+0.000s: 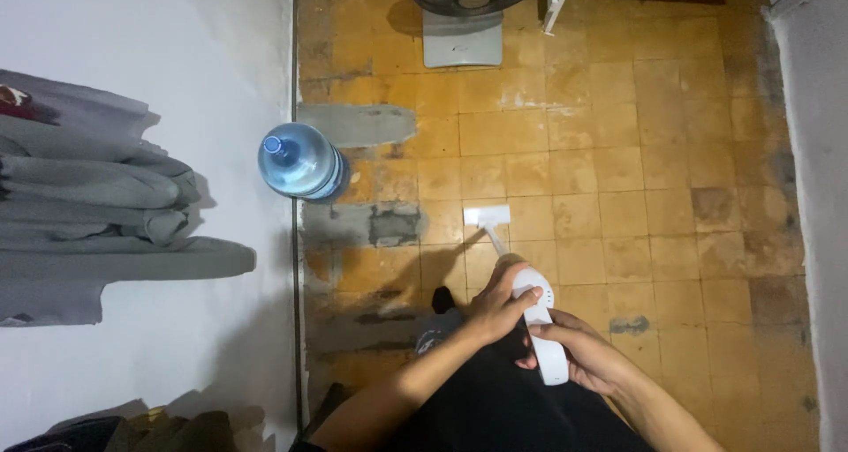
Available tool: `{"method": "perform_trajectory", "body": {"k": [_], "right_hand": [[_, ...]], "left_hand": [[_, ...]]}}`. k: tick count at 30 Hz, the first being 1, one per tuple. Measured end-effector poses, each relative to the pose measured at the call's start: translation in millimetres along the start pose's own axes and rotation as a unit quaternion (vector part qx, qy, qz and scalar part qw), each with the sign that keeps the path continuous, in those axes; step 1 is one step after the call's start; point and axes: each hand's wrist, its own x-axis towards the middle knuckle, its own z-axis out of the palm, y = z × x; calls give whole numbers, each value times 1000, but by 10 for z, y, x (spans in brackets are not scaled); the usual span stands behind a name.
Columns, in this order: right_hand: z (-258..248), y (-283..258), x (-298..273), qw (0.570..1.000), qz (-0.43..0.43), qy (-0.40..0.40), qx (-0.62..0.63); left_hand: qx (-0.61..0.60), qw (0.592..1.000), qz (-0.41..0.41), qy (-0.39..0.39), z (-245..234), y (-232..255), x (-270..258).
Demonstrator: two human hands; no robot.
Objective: The person uses a white handheld mop to clean a tiled floor in a small room. They move the mop back and forth across the floor in short strokes, focusing on a limited area near a standing fan and a water dispenser.
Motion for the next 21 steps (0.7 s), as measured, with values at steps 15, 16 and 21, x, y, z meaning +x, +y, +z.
{"method": "perform_trajectory", "body": {"k": [15, 16, 21], "right_hand": [[-159, -37, 323, 998, -50, 15, -44], [-158, -75, 386, 997, -52, 12, -47], [-168, -207, 949, 994, -92, 33, -43]], "left_hand": [[-89, 983, 118, 105, 280, -252, 609], [-88, 983, 120, 110, 257, -222, 689], [-44, 995, 46, 72, 31, -167, 1165]]}}
